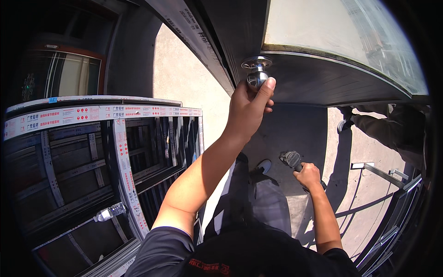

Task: The person lifts and positions a large glass window pane into a metal frame, then uses a cordless drill to fasten brackets and screws along the frame edges. The person also retrieves a small bowl of fasteners from a workbench and continues securing the frame components.

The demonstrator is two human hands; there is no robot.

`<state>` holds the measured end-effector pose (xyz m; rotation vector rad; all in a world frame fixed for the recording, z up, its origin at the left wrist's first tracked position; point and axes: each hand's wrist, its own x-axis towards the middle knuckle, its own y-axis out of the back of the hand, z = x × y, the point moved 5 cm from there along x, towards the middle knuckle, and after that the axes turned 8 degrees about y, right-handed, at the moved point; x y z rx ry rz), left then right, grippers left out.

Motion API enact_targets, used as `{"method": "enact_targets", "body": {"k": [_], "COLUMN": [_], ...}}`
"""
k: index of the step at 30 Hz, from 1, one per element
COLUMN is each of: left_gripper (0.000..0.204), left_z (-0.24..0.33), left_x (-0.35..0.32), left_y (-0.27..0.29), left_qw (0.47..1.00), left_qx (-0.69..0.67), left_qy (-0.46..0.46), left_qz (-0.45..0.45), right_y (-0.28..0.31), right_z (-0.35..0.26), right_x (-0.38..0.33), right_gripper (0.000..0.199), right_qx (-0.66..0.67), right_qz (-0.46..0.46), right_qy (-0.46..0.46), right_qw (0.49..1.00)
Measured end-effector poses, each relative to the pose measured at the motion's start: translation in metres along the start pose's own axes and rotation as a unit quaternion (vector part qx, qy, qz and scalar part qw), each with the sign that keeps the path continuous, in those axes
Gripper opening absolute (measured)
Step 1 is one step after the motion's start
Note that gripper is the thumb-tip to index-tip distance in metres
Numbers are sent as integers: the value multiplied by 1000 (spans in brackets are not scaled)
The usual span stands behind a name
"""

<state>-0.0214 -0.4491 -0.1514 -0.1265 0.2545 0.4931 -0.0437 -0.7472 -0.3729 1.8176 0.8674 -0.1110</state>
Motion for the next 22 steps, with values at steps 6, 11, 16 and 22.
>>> {"method": "enact_targets", "body": {"k": [6, 11, 16, 22], "left_gripper": [31, 24, 21, 44], "left_z": [5, -12, -19, -15], "left_x": [23, 37, 42, 29], "left_y": [-25, -33, -35, -36], "left_qw": [979, 916, 890, 808], "left_qx": [-175, -379, -423, -523], "left_qy": [101, 80, 65, 97], "left_qz": [35, -107, -157, -254], "right_y": [-31, -41, -47, -50], "right_z": [90, 126, 144, 163], "right_x": [-85, -153, -191, -197], "right_gripper": [38, 45, 45, 51], "right_qx": [17, 35, 34, 79], "right_qz": [-48, -69, -55, -79], "right_qy": [-128, -194, -216, -252], "right_qw": [990, 978, 974, 961]}}
